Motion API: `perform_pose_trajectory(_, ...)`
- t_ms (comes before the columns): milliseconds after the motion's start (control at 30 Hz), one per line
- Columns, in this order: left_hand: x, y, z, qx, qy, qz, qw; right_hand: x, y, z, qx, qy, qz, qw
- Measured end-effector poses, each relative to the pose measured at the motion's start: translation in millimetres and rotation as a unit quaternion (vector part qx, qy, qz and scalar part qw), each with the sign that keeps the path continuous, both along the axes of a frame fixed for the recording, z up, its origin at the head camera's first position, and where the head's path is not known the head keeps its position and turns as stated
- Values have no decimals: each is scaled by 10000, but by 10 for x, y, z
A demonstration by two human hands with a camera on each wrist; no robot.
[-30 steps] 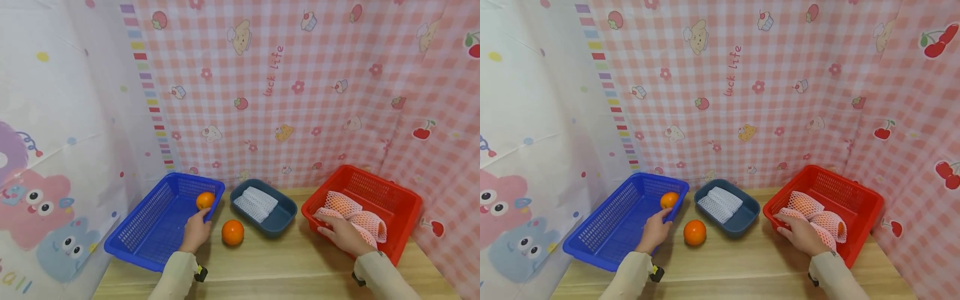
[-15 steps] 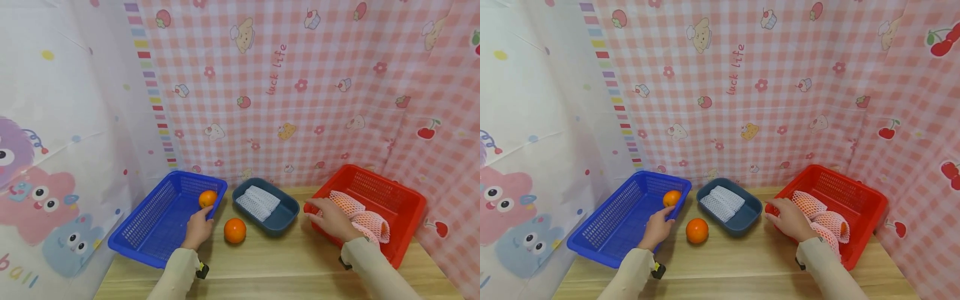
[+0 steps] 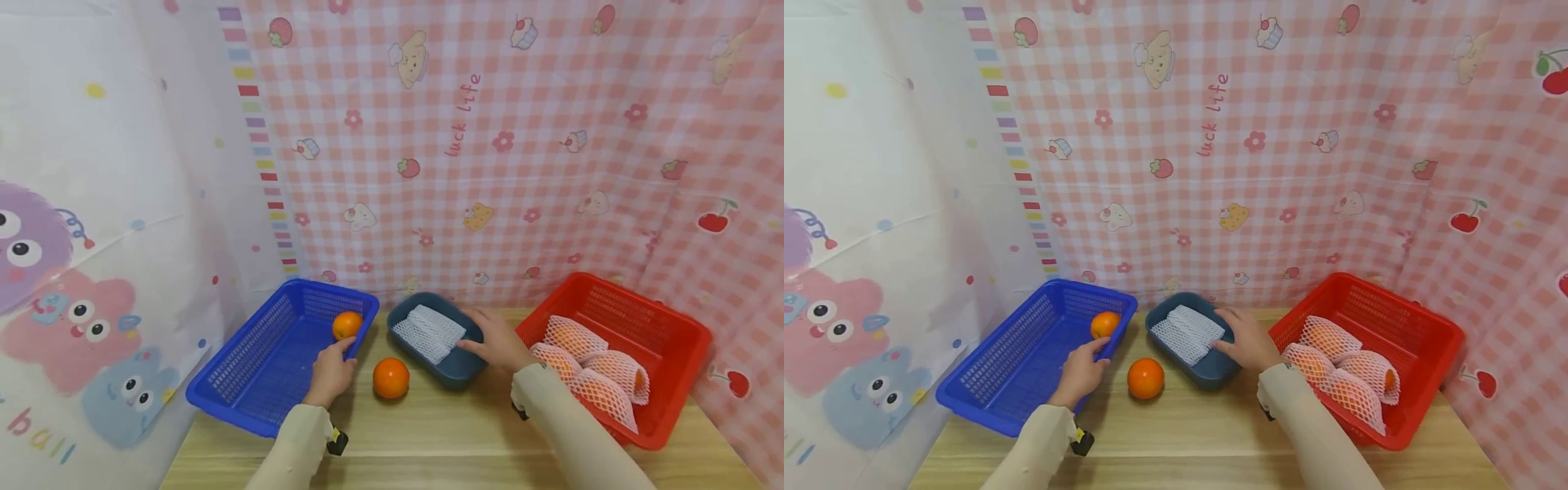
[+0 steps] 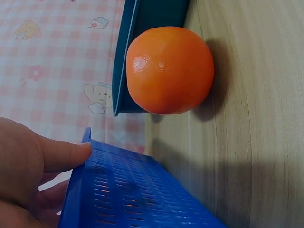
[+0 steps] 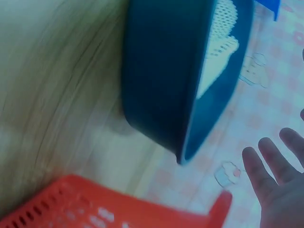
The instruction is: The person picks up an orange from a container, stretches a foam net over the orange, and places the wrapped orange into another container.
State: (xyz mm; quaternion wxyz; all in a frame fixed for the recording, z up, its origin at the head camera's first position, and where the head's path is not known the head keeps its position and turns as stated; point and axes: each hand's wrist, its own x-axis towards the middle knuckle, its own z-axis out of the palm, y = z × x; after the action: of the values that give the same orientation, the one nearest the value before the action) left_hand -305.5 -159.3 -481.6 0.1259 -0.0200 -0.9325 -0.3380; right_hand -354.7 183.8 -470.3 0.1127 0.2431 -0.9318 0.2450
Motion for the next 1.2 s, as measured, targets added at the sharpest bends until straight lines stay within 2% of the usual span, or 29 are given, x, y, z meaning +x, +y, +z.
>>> perform_pose_trajectory(267,2,1,-12,-54,65,2,10000,-214,-203,-276,191,-230,-94,9995)
perform_pose_trajectory(533,5,5,-9,-27,91,78,9999,-281,-374,-417,617,-785,-312,9945)
perform_pose_trajectory(767,12,-4,-24,33,160,61,9998,-351,-439,-605,1315,-673,-18,9890)
perform_pose_trajectory(900,8,1,-19,60,196,66,9998,-371,-457,-628,1581,-650,82,9853)
perform_pose_trajectory(1067,9,4,-7,76,131,63,9999,-359,-479,-627,1889,-780,41,9789)
perform_pose_trajectory(1200,6,-6,-12,82,112,79,9999,-361,-505,-613,2051,-690,-26,9763)
